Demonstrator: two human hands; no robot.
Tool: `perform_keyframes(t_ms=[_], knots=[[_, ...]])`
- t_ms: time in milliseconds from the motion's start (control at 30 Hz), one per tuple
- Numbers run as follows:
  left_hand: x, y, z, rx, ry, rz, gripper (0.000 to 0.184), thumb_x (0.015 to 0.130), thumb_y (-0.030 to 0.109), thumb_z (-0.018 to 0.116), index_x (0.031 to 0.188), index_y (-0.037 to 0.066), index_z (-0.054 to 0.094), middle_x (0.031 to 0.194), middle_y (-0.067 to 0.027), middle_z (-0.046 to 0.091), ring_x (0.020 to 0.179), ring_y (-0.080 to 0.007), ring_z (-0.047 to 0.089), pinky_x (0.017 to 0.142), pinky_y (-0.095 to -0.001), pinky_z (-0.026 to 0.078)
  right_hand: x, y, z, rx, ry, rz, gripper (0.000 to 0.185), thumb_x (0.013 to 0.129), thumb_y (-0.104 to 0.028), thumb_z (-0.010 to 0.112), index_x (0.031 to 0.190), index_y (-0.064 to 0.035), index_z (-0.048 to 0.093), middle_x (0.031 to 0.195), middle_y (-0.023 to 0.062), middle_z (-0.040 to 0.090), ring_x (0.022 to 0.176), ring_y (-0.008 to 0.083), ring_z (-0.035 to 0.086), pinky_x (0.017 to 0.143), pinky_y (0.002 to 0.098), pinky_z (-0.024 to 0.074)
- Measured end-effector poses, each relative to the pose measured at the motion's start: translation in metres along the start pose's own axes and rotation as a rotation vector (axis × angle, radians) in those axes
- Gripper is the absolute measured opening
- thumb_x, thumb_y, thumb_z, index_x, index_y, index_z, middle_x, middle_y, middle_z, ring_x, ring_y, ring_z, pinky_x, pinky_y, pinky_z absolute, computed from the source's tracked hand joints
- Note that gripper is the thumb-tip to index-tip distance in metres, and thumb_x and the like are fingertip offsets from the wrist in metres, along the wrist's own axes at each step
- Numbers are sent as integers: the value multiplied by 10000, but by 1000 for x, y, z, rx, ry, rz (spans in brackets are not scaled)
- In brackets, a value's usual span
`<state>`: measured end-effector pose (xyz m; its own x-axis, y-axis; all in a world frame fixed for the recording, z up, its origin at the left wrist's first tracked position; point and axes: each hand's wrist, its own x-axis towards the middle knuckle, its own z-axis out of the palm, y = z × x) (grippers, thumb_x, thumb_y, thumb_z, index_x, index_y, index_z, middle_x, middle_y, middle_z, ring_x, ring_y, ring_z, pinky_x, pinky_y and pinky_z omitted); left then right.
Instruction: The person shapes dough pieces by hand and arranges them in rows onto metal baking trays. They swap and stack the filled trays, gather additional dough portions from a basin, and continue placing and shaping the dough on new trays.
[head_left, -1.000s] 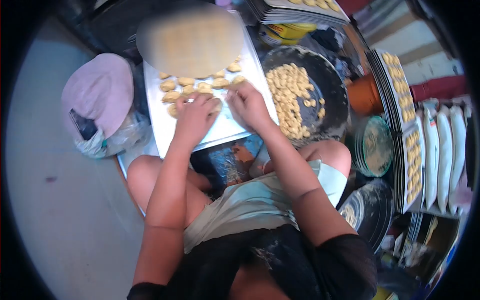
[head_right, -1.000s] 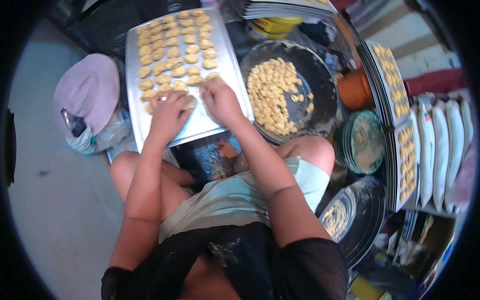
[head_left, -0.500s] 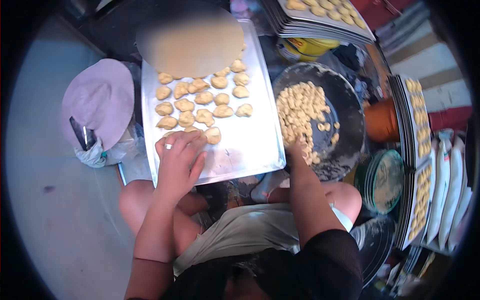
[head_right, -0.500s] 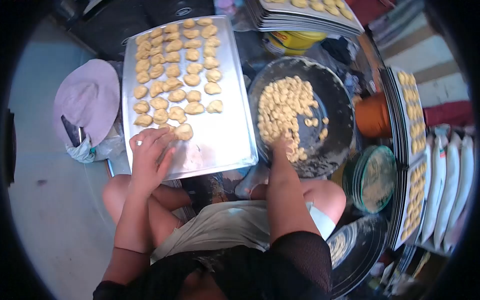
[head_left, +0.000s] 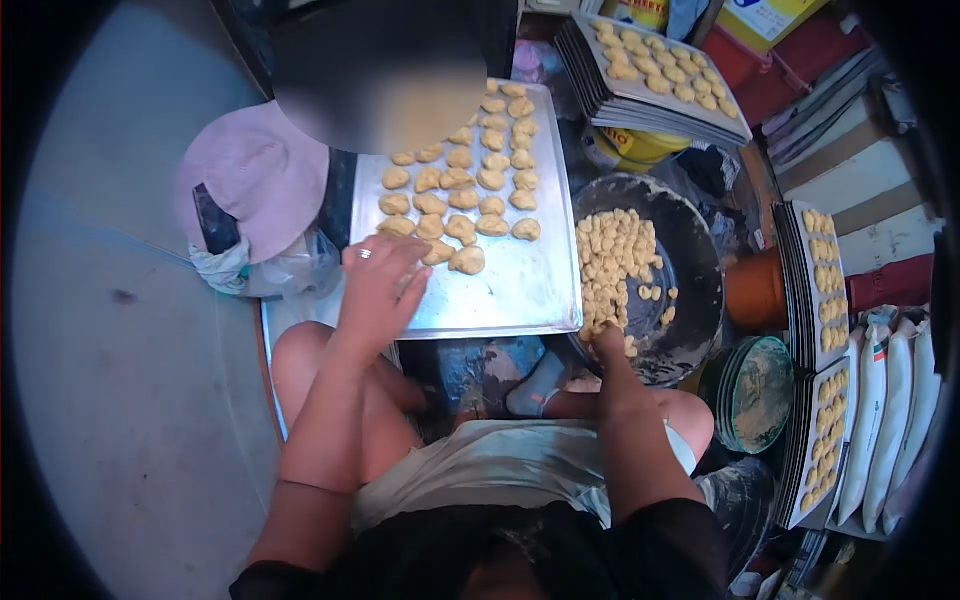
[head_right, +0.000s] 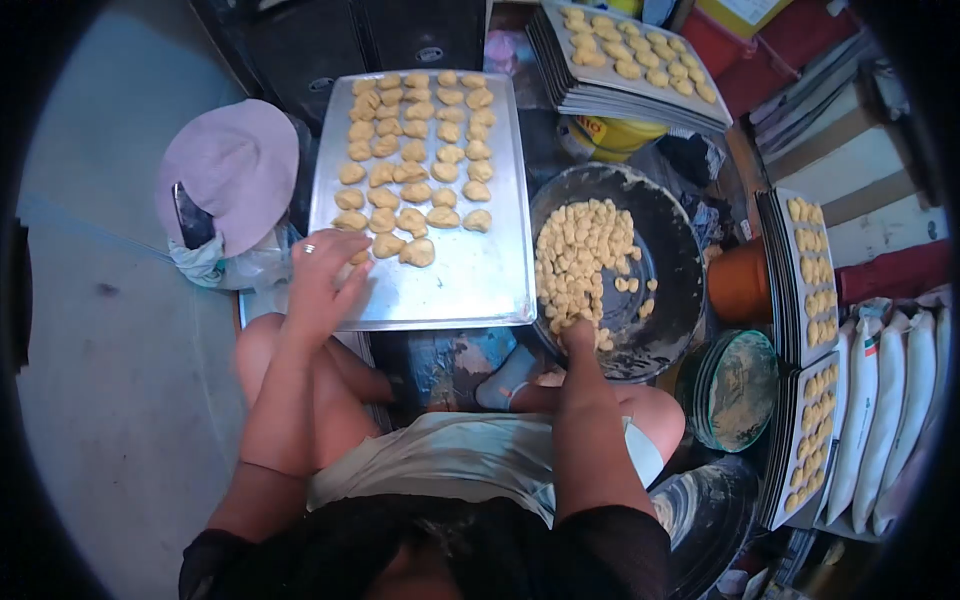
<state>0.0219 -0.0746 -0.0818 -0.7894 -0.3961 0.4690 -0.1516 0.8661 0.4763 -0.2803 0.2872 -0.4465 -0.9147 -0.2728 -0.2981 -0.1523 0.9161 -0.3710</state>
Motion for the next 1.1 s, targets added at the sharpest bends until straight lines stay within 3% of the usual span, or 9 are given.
perform_keyframes(t_ms=[167, 233, 400, 500, 533, 633, 767, 900, 1100], knots=[[-25, 14, 3, -470, -83, -212, 225, 878, 146, 674, 1079, 46, 678, 1003, -73, 680, 1020, -200, 597, 871, -329, 432, 19, -40, -61, 1047, 514, 87, 408, 792, -103, 676, 1184, -20, 601, 1091, 158, 655, 896, 290, 659, 801, 385, 524], [-37, 24, 21, -805, -172, -381, 255, 910, 173, 666, 1123, 34, 660, 1023, -66, 675, 1037, -155, 589, 874, -306, 457, -56, -148, -159, 1405, 393, -18, 275, 839, 4, 608, 1110, -24, 568, 1001, 81, 627, 844, 178, 627, 726, 299, 527], [-50, 61, 54, -1452, -46, -521, 699, 992, 462, 517, 1515, 92, 239, 1382, -139, 463, 1221, -204, 491, 1007, -340, 423, -189, -304, -207, 1277, 266, -458, 331, 787, 30, 622, 1086, -89, 546, 944, 71, 623, 807, 161, 617, 705, 293, 525], [-40, 54, 68, -1543, 238, -354, 746, 970, 568, 480, 1504, 104, 242, 1357, -128, 474, 1195, -203, 515, 976, -350, 461, -238, -359, -151, 956, 227, -893, 381, 792, 2, 625, 1154, -81, 541, 1146, 104, 580, 1023, 206, 583, 846, 327, 498], [-38, 56, 56, -1638, 322, -646, 638, 980, 531, 481, 1431, 97, 353, 1223, -98, 552, 1099, -201, 579, 897, -338, 512, -249, -370, -143, 698, 265, -1109, 415, 828, -59, 607, 1234, -87, 522, 1246, 120, 553, 1126, 227, 552, 918, 337, 466], [-39, 11, 38, -1764, 174, -710, 415, 978, 427, 524, 1238, 104, 513, 1028, -48, 616, 929, -179, 639, 775, -325, 540, -252, -385, -125, 602, 17, -1071, 575, 824, -72, 587, 1384, -86, 457, 1363, 145, 501, 1226, 228, 506, 992, 343, 415], [-38, -25, 43, -1781, 108, -812, 326, 968, 398, 538, 1164, 139, 560, 1000, -40, 648, 871, -171, 648, 642, -332, 535, -241, -388, -137, 1233, -604, -771, 465, 913, -84, 574, 1371, -59, 499, 1279, 104, 575, 1136, 178, 562, 928, 298, 443], [-32, -30, 44, -1867, -20, -844, 284, 942, 349, 578, 1123, 131, 570, 974, -35, 654, 791, -172, 646, 525, -303, 488, -221, -383, -141, 780, -170, -938, 211, 947, -93, 613, 1151, -38, 606, 945, 28, 645, 767, 81, 595, 703, 243, 514], [-27, -33, 44, -1824, 63, -884, 284, 895, 297, 615, 1107, 112, 577, 961, -41, 637, 764, -168, 617, 513, -291, 469, -184, -363, -150, 1290, -12, -584, 148, 949, -93, 601, 1080, -26, 588, 890, 35, 627, 769, 93, 598, 633, 238, 511]])
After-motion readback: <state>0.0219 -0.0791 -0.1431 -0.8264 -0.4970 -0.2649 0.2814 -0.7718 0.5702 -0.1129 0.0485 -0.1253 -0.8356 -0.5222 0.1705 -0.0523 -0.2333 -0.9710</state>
